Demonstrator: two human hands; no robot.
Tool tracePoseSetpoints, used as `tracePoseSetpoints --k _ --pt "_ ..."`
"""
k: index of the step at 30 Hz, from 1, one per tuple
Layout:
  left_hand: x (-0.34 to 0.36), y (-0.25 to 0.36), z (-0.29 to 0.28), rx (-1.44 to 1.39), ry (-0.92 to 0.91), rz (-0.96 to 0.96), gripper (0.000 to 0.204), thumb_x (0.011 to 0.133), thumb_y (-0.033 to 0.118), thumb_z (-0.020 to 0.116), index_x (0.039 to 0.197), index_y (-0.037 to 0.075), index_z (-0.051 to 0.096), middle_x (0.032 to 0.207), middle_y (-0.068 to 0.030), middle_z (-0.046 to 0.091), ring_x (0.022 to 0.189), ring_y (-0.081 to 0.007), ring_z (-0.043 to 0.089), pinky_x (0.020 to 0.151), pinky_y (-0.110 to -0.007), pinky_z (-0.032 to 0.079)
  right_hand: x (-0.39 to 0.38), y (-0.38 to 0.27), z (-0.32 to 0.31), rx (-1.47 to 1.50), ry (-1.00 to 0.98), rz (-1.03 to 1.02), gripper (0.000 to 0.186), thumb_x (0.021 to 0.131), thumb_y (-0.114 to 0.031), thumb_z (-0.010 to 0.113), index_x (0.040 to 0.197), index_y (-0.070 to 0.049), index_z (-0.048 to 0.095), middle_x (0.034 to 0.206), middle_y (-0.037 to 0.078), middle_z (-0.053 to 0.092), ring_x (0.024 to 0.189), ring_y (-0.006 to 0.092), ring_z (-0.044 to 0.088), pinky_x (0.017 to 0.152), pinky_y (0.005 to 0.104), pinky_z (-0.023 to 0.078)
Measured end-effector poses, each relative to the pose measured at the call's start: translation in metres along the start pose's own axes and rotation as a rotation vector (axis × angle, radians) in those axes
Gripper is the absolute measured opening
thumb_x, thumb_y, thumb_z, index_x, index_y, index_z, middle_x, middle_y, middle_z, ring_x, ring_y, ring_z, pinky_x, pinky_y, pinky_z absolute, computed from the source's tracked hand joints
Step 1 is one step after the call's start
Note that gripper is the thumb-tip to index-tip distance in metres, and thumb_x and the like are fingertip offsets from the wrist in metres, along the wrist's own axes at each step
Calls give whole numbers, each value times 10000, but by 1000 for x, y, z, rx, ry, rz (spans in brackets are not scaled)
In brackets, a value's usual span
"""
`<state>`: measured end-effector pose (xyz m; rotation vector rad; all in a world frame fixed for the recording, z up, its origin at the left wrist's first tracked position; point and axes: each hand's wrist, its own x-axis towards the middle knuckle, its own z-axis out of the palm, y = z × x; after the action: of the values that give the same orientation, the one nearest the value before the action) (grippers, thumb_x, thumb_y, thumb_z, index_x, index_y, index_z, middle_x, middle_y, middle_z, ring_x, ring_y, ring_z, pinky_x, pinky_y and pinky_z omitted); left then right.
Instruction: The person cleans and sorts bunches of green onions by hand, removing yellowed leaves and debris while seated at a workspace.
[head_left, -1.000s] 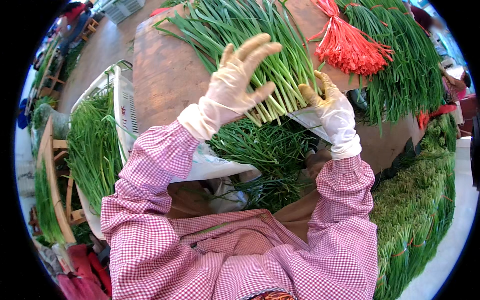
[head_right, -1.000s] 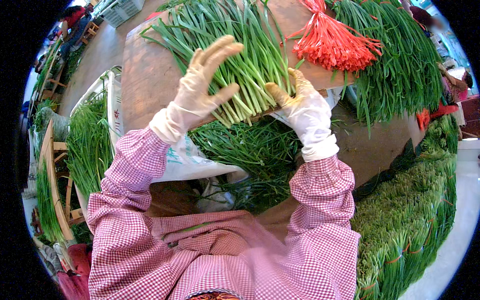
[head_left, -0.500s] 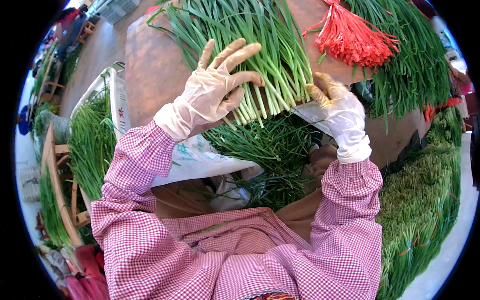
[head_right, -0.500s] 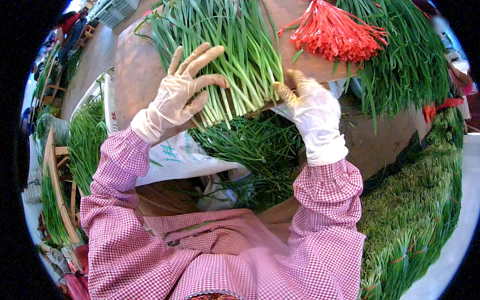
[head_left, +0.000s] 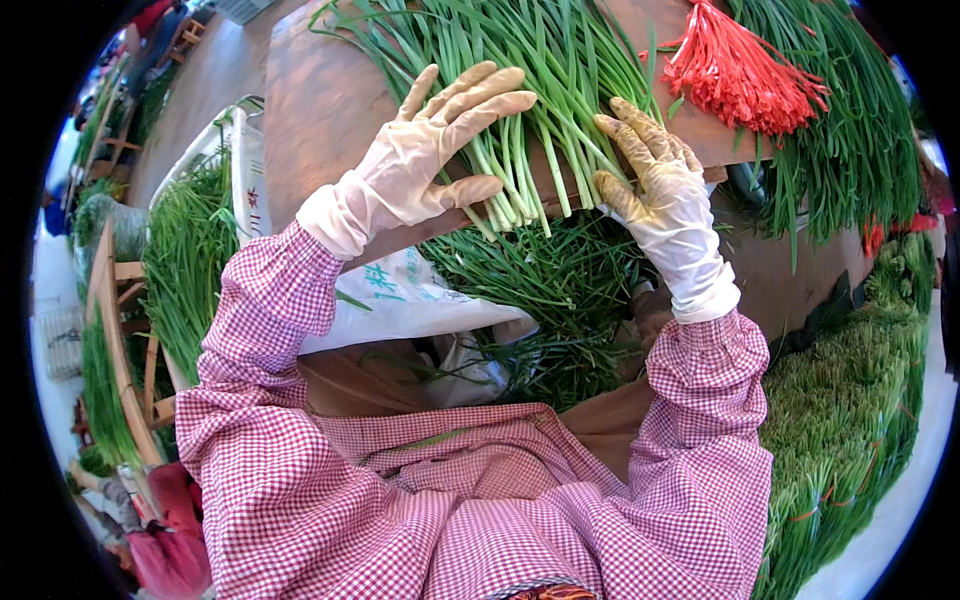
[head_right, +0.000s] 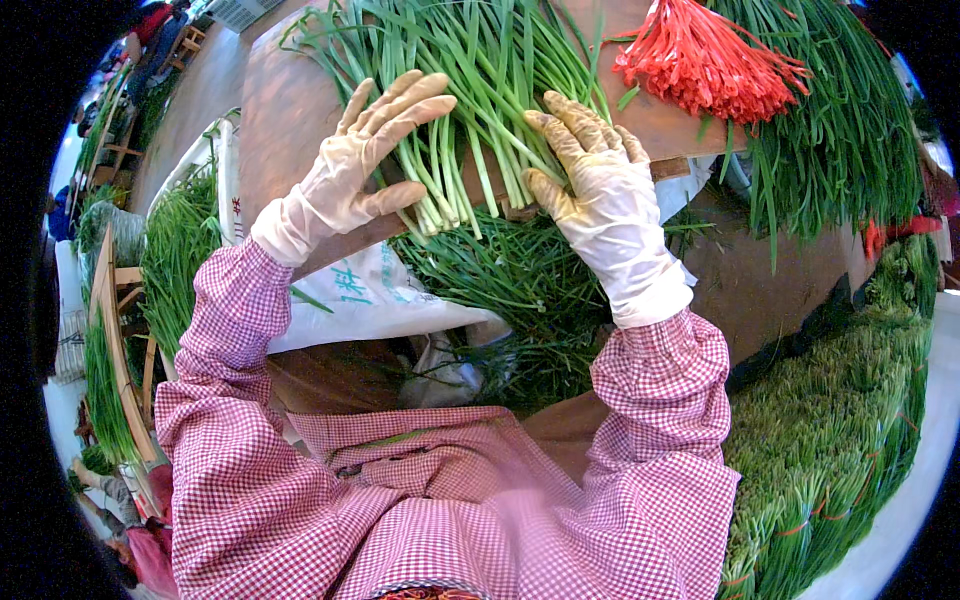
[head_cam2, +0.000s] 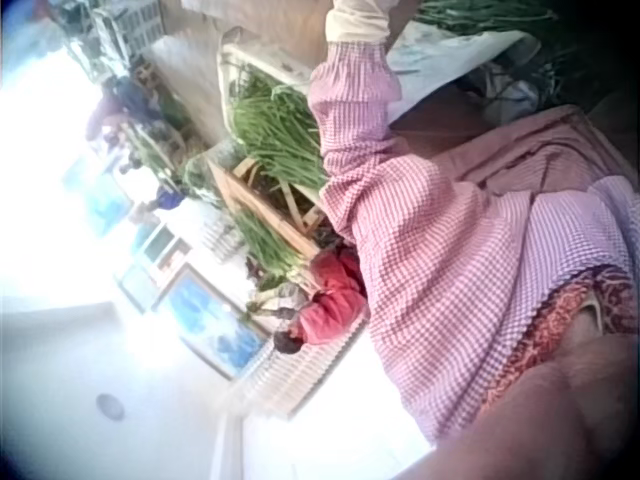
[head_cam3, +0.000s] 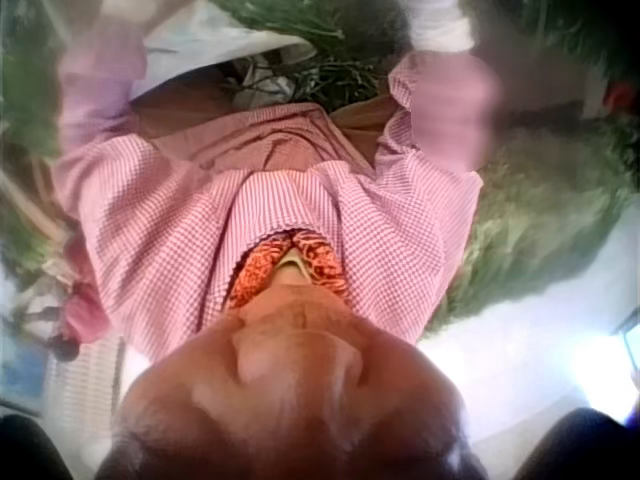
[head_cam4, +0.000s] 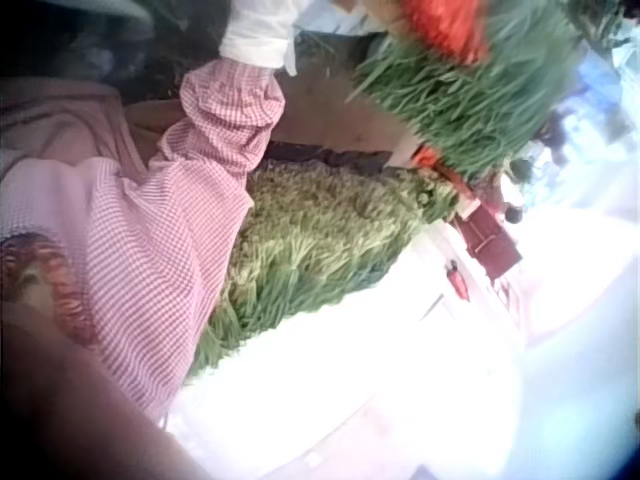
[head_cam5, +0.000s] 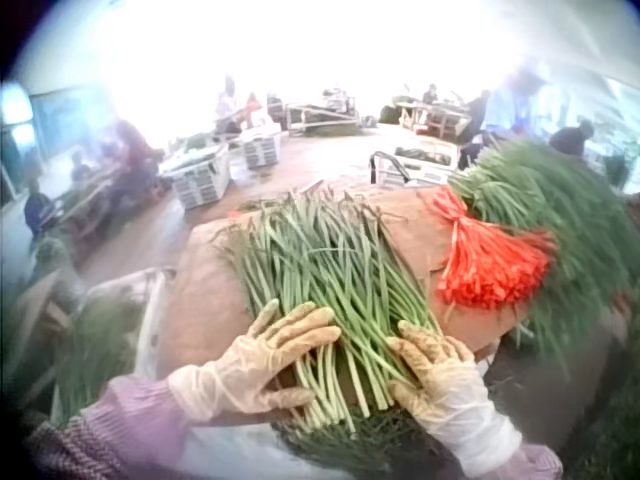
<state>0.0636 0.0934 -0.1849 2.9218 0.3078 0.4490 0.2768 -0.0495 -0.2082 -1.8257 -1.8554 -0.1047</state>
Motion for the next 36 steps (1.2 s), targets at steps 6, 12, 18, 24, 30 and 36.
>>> tracePoseSetpoints --k 6,12,18,24,30,36 --pt "-14 0 1 30 6 47 316 725 86 516 1024 184 555 1312 -76 370 1262 -266 277 1045 -442 110 12 -25 -8 36 -18 -150 400 753 -321 591 1125 -185 533 1259 61 433 1158 246 397 964 411 267" --pt "-30 -18 -3 -341 78 52 244 707 -31 440 900 92 524 1277 -125 408 1222 -308 339 1032 -432 188 6 -15 3 -57 -58 -116 261 730 -197 594 990 -180 589 1248 13 448 1158 195 402 961 381 261" --pt "-22 -9 -1 -186 213 48 181 800 216 552 946 118 508 1239 -58 451 1081 -234 486 1016 -386 242 14 -34 4 -102 62 -123 250 738 -210 591 986 -175 590 1233 13 458 1143 191 413 972 386 245" --pt "9 -6 12 -133 93 57 435 868 332 390 1246 118 388 1300 -93 390 1238 -250 319 1030 -417 157 16 -40 26 -196 35 -145 261 710 -234 592 961 -164 593 1210 0 469 1134 180 414 971 459 237" --pt "6 -19 18 -288 14 87 534 878 422 294 1314 115 300 1343 -99 328 1276 -246 250 1034 -430 87 19 -35 27 -190 44 -193 241 708 -255 603 933 -170 592 1221 11 458 1143 184 399 975 461 223" --pt "6 -21 26 -293 48 74 526 863 390 307 1324 141 274 1333 -80 342 1265 -239 275 1033 -444 109 26 -34 25 -204 46 -230 156 672 -268 626 807 -198 594 1155 12 507 1127 196 419 975 481 218"
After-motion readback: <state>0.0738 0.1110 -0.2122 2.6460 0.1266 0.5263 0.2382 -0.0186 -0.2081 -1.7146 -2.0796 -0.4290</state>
